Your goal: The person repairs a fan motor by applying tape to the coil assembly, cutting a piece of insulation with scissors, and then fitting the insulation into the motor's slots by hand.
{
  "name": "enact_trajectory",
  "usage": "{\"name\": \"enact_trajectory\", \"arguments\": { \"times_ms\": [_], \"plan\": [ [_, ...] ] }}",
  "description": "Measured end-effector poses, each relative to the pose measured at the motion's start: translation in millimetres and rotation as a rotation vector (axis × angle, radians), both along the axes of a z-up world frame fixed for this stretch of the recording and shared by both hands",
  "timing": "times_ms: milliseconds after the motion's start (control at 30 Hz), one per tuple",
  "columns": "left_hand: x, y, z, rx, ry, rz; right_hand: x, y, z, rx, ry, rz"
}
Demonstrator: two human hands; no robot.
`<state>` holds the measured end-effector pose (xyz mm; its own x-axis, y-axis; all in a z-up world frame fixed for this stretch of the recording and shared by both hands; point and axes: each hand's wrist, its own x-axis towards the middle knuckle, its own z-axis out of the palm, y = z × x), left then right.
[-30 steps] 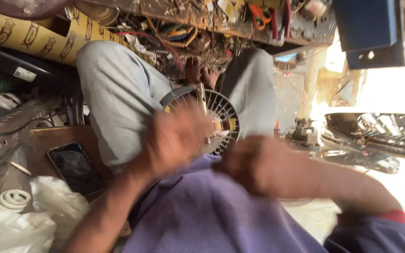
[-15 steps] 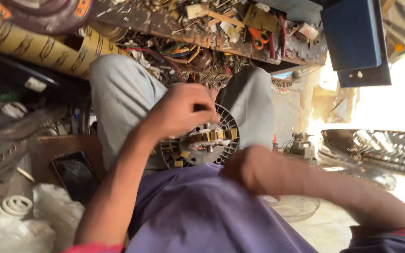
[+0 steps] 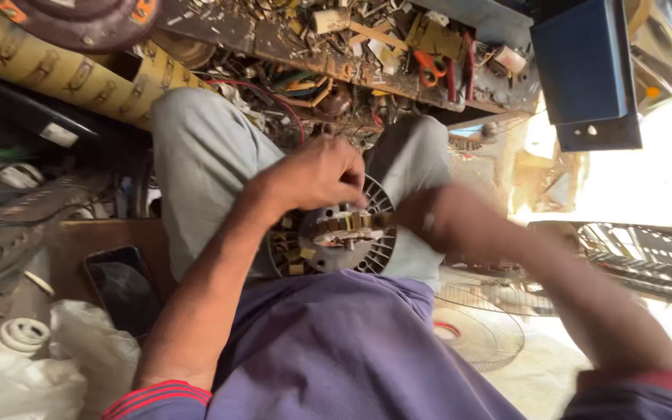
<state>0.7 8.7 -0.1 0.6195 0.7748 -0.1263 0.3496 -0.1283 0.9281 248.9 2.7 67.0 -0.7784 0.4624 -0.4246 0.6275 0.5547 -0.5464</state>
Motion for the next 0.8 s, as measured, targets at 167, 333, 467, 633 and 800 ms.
{"name": "enact_trajectory", "arguments": {
  "times_ms": [167, 333, 467, 633, 800],
  "plan": [
    [-4.6, -96.0, 17.3, 0.462, -0.439, 0.384, -28.4, -44.3, 20.0, 0.136, -0.163, 0.413],
    [-2.0, -106.7, 45.8, 0.426, -0.337, 0.651, -45.4, 51.5, -43.5, 0.097, 0.351, -0.163],
    [6.2, -53.8, 21.3, 0.310, -0.398, 0.521, -0.7, 47.1, -14.5, 0.398, 0.033, -0.153],
    [-16.3, -19.0, 13.2, 0.301, -0.224, 0.028, -26.0, -43.3, 21.7, -0.039, 0.252, 0.352],
    [-9.6, -105.9, 37.5, 0.397, -0.333, 0.504, -34.9, -21.2, 65.5, 0.116, 0.328, 0.165]
  ]
}}
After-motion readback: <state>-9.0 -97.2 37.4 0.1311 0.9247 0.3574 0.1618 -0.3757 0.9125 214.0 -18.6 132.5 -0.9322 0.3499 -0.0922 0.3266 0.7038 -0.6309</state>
